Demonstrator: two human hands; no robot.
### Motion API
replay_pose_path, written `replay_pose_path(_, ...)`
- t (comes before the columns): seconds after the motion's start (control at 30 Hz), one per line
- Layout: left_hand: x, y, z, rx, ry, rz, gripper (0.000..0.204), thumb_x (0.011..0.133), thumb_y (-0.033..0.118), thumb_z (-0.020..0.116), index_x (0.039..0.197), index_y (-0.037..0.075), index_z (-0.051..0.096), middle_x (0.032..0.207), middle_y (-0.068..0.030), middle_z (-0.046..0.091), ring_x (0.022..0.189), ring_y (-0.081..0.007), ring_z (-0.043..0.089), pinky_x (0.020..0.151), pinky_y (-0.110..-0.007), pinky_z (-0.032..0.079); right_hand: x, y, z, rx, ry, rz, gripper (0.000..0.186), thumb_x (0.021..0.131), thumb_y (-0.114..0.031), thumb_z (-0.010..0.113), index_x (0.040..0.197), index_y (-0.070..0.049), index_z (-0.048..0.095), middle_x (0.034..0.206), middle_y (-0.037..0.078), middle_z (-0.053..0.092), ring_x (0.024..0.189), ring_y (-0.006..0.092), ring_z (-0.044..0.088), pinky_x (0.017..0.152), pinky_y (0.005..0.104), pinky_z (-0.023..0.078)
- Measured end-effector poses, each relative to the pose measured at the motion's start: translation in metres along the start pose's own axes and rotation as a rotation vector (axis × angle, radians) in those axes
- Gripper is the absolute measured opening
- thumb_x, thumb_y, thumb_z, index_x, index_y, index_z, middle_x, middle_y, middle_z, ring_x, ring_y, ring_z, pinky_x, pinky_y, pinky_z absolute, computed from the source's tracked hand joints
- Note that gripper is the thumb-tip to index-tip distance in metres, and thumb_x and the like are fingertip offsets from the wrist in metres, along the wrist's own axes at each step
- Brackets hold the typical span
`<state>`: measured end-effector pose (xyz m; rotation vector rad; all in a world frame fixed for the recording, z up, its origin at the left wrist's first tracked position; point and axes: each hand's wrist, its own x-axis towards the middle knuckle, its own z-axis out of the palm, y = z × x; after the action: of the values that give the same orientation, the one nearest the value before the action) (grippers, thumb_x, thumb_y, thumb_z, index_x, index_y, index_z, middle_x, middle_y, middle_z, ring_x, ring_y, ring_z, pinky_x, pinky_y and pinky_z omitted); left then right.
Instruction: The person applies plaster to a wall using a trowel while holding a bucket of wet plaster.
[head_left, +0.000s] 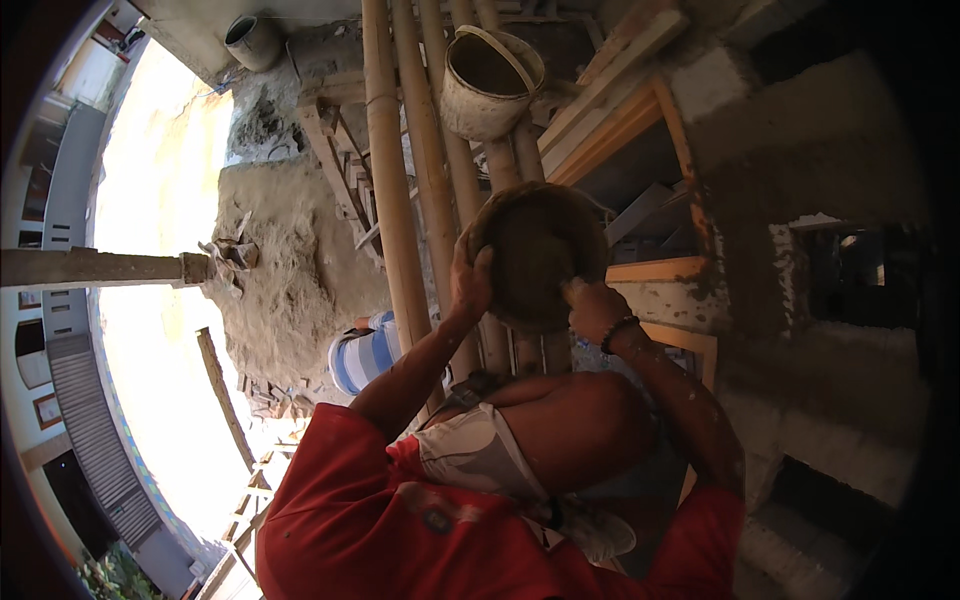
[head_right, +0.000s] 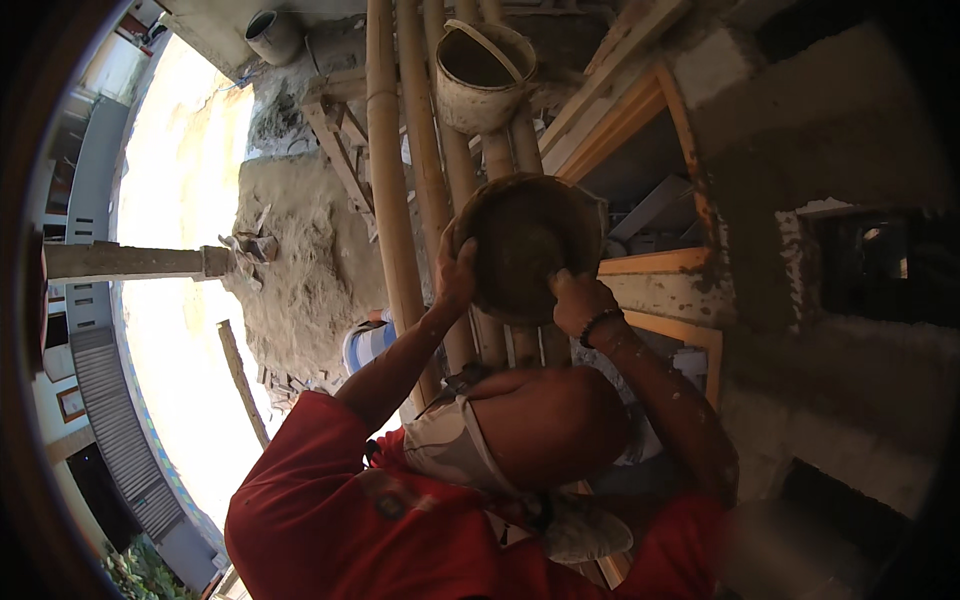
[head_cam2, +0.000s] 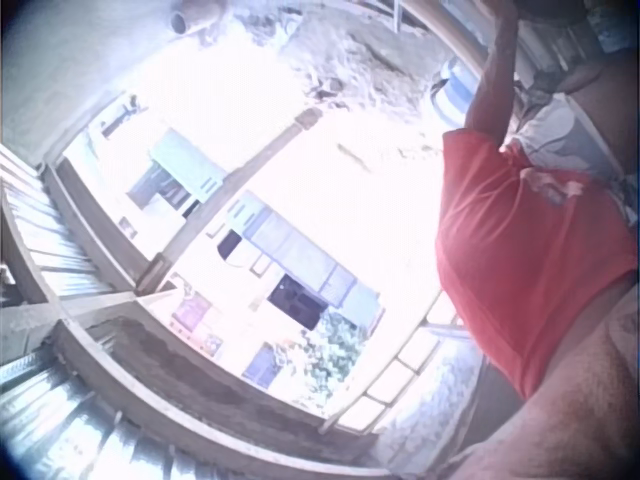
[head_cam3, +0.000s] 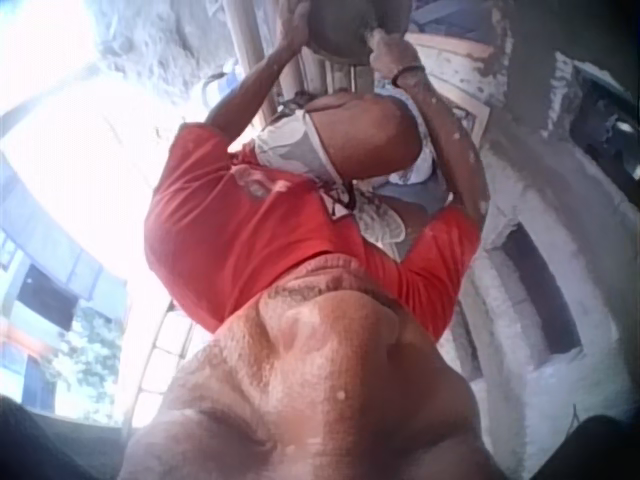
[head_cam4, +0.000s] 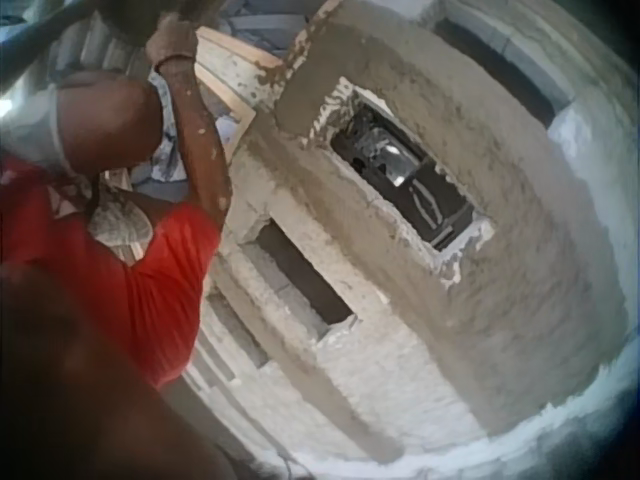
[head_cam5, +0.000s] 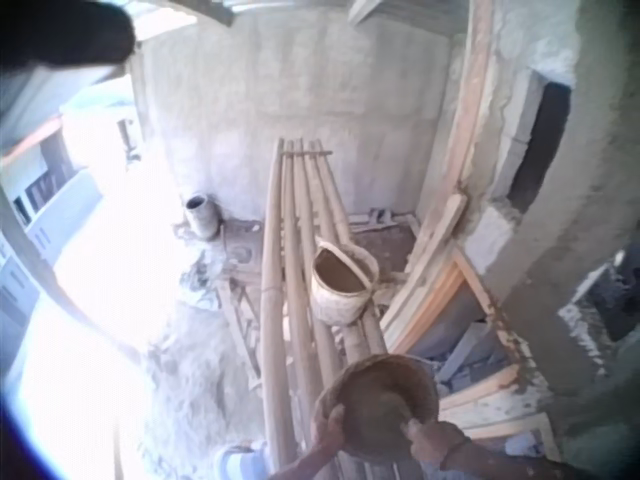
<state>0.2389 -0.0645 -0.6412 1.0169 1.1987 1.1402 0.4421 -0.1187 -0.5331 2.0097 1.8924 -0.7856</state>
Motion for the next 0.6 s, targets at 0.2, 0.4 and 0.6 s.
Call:
replay_pose_path(0.2, 0.003, -0.021, -0.012, -0.147, -0.024, -0.008, 0.046, 0.096, 0.018, 0.057, 0.138, 0.000, 0.047, 0.126, -0.0167, 0.061, 0.119, -0.0258, 0.057, 0.103, -0.037, 0.043, -0.055, -0.028, -0.054, -0.231, 0.008, -0.077, 0.035, 0.088, -0.016, 0.057, 0.123, -0.009, 0.055, 0.091, 0.025, 0.067, 0.086, 0.0387, 0.070, 0.074, 0.0503, 0.057)
replay_pose_path(0.4, 0.002, -0.019, -0.005, -0.095, -0.075, -0.028, 0.045, 0.098, 0.019, 0.056, 0.138, 0.001, 0.046, 0.127, -0.0154, 0.060, 0.118, -0.0237, 0.057, 0.103, -0.037, 0.044, -0.017, -0.005, 0.009, -0.319, -0.073, -0.121, 0.034, 0.090, -0.021, 0.058, 0.123, -0.014, 0.060, 0.098, 0.026, 0.067, 0.089, 0.0352, 0.070, 0.076, 0.0480, 0.058)
replay_pose_path(0.6, 0.008, -0.014, -0.017, -0.014, -0.116, -0.014, 0.045, 0.097, 0.019, 0.058, 0.137, 0.002, 0.046, 0.125, -0.0149, 0.060, 0.115, -0.0231, 0.058, 0.100, -0.037, 0.047, 0.001, 0.014, -0.060, -0.330, -0.168, -0.282, 0.025, 0.092, -0.022, 0.058, 0.111, -0.008, 0.066, 0.097, 0.016, 0.070, 0.097, 0.0327, 0.069, 0.082, 0.0433, 0.057)
